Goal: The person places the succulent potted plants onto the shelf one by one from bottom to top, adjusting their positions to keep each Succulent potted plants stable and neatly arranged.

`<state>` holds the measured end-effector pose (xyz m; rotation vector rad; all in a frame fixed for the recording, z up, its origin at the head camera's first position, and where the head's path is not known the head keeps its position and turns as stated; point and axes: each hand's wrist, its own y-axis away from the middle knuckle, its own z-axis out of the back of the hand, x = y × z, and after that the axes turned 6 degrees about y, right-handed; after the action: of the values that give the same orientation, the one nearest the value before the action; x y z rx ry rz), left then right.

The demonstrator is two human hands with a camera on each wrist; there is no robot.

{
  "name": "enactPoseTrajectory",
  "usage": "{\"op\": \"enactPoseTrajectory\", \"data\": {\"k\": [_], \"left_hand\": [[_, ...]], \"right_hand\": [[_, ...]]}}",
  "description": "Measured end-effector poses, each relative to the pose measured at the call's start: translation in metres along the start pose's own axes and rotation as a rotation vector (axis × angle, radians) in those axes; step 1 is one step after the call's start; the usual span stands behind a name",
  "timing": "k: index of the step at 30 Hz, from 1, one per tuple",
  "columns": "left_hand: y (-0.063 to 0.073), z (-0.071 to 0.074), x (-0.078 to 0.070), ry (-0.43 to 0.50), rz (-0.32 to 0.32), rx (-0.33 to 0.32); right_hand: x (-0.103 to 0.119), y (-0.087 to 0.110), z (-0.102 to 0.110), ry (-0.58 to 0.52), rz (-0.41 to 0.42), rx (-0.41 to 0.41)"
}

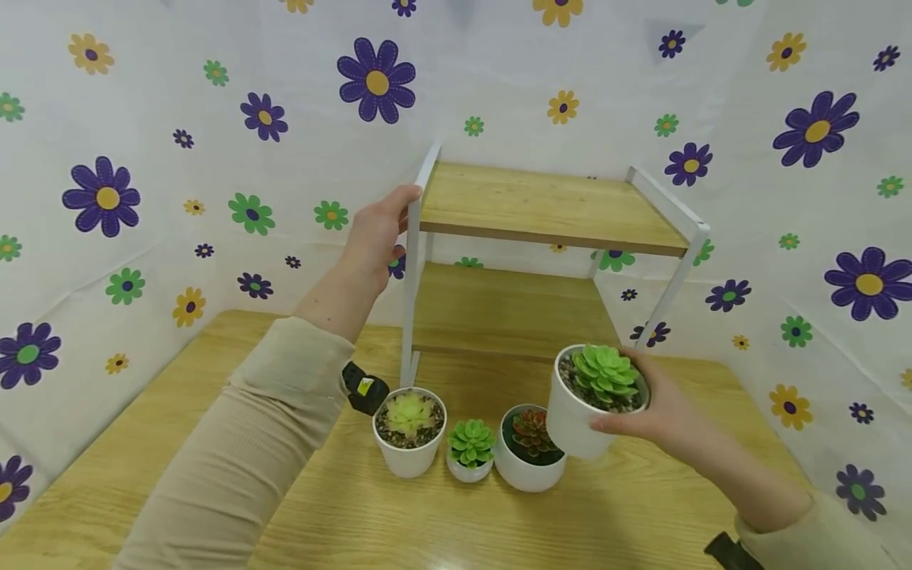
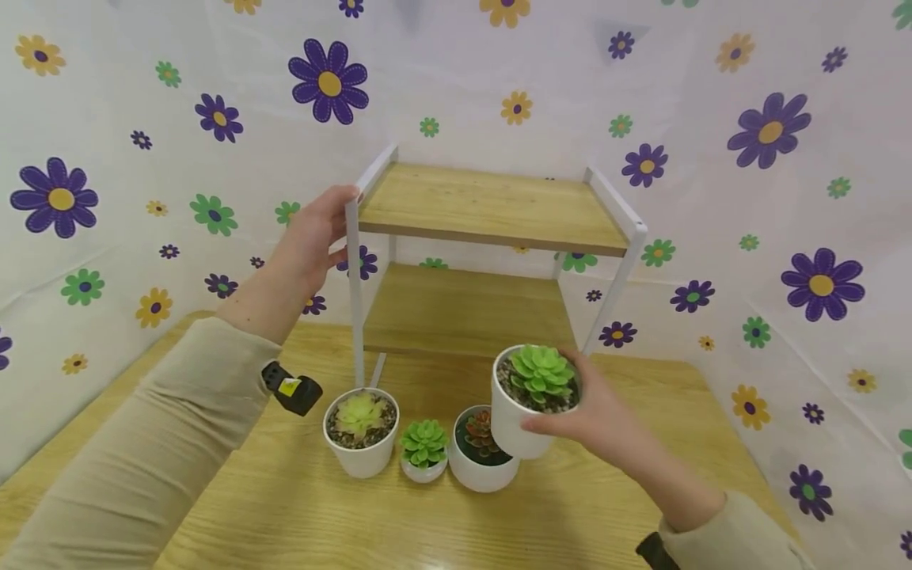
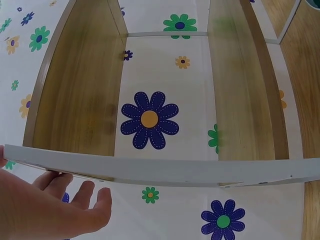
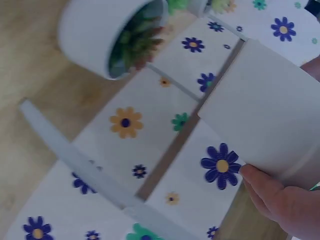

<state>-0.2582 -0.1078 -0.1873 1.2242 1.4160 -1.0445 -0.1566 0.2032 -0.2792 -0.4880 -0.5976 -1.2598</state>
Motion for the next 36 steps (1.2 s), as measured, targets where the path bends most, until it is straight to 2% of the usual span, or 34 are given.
{"op": "enactPoseTrajectory", "data": {"k": [2,7,17,25,36], "left_hand": [[0.001,0.0,0.0,0.004,0.005,-0.003],[0.002,0.0,0.0,-0.011,0.011,-0.017],[0.003,0.001,0.005,-0.059,-0.002,-0.022],[0.003,0.002,0.004,-0.048,-0.008,-0.046],[0.003,0.0,0.006,-0.039,-0.05,-0.049]], "right_hand": [[0.019,-0.011,0.002,-0.022,0.002,0.004],[0.057,-0.049,-0.005,0.008,-0.047,0.01],[0.083,-0.12,-0.033,-0.087,-0.061,0.011],[0.093,-0.146,-0.042,-0.047,-0.12,0.019],[0.095,-0.157,-0.044,-0.164,-0.103,0.051]]}}
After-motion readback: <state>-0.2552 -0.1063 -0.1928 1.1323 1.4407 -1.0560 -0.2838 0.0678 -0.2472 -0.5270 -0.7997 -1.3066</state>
